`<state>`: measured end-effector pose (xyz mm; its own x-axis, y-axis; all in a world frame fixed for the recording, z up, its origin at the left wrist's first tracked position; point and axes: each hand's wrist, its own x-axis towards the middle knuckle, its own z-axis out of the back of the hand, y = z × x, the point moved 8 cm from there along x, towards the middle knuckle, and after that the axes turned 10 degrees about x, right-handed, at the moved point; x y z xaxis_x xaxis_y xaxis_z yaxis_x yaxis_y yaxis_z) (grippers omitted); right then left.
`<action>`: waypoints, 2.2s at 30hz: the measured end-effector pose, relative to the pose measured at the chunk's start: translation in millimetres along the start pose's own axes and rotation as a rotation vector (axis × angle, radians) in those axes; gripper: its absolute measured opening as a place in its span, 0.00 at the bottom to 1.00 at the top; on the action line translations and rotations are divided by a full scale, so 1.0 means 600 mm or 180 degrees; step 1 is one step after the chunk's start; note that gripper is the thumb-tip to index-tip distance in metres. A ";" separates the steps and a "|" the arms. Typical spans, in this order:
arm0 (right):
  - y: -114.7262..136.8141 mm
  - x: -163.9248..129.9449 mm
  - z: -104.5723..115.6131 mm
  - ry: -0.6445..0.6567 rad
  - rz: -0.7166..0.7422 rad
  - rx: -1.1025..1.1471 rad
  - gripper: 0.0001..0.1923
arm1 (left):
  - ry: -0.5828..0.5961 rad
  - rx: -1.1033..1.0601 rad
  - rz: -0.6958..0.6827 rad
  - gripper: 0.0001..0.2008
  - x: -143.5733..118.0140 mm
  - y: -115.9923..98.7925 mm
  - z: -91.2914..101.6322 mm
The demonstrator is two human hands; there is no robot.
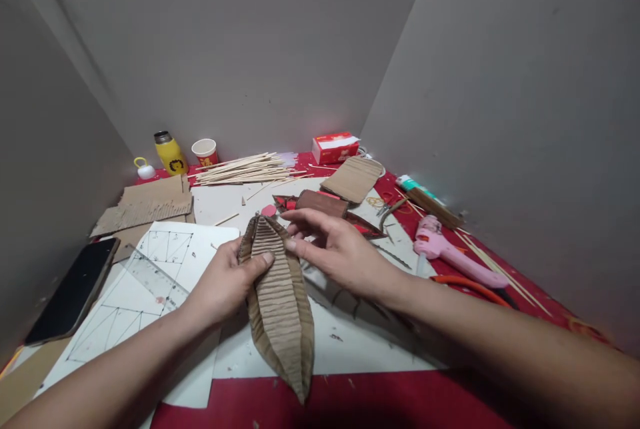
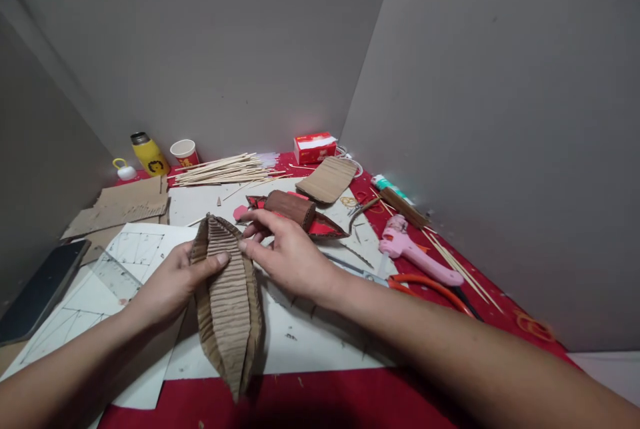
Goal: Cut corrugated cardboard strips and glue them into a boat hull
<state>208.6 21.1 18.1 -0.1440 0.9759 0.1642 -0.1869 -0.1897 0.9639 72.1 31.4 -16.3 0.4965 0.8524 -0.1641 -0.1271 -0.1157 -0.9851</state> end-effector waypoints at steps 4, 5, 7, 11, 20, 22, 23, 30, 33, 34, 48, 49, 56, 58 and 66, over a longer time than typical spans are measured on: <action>-0.009 0.002 -0.016 0.0409 -0.0060 -0.0097 0.12 | 0.0263 0.0055 0.0154 0.13 0.002 0.019 -0.011; -0.013 0.002 -0.021 0.0497 -0.0076 -0.0070 0.10 | 0.0302 0.0059 0.0191 0.14 0.004 0.024 -0.013; -0.021 0.001 -0.027 0.0586 -0.0127 -0.0065 0.07 | 0.0362 0.0076 0.0243 0.14 0.006 0.031 -0.016; -0.029 -0.006 -0.029 0.0531 -0.0187 -0.0216 0.05 | 0.0410 0.0308 0.0241 0.12 0.005 0.038 -0.019; -0.040 -0.007 -0.030 0.0376 -0.0244 -0.0028 0.04 | 0.0345 0.0831 0.0212 0.09 0.007 0.036 -0.014; -0.039 -0.005 -0.030 0.0405 -0.0292 -0.0166 0.03 | 0.0351 0.0810 0.0214 0.09 0.007 0.036 -0.012; -0.036 -0.004 -0.029 0.0428 -0.0288 -0.0258 0.03 | 0.0373 0.0781 0.0199 0.08 0.007 0.036 -0.013; 0.017 -0.016 -0.020 0.0558 0.0344 -0.0445 0.09 | 0.0780 0.0609 0.0236 0.08 -0.005 0.036 -0.033; 0.009 -0.017 -0.022 0.0555 0.0322 -0.0321 0.09 | 0.0855 0.0701 0.0204 0.09 -0.007 0.037 -0.035; 0.005 -0.017 -0.021 0.0501 0.0306 -0.0314 0.08 | 0.0858 0.0729 0.0213 0.10 -0.007 0.038 -0.035; -0.017 -0.011 -0.010 -0.0026 0.0124 0.0093 0.07 | 0.0152 0.0410 0.0011 0.15 0.001 0.041 -0.030; -0.017 -0.012 -0.012 0.0065 0.0101 0.0089 0.08 | 0.0165 0.0471 -0.0008 0.15 0.001 0.042 -0.030; -0.015 -0.024 -0.019 0.0468 0.0035 -0.0132 0.08 | 0.0286 0.0622 -0.0167 0.11 -0.004 0.035 -0.035; -0.015 -0.025 -0.018 0.0421 0.0093 -0.0191 0.07 | 0.0309 0.0648 -0.0175 0.11 -0.005 0.034 -0.038; -0.017 -0.022 -0.011 0.0169 0.0183 -0.0087 0.07 | -0.0847 0.1746 -0.0859 0.09 -0.025 -0.009 -0.006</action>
<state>205.9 9.4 4.6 -0.2065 0.9563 0.2071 -0.2033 -0.2490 0.9469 68.8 17.3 -8.4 0.3520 0.9200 0.1721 -0.4814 0.3357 -0.8096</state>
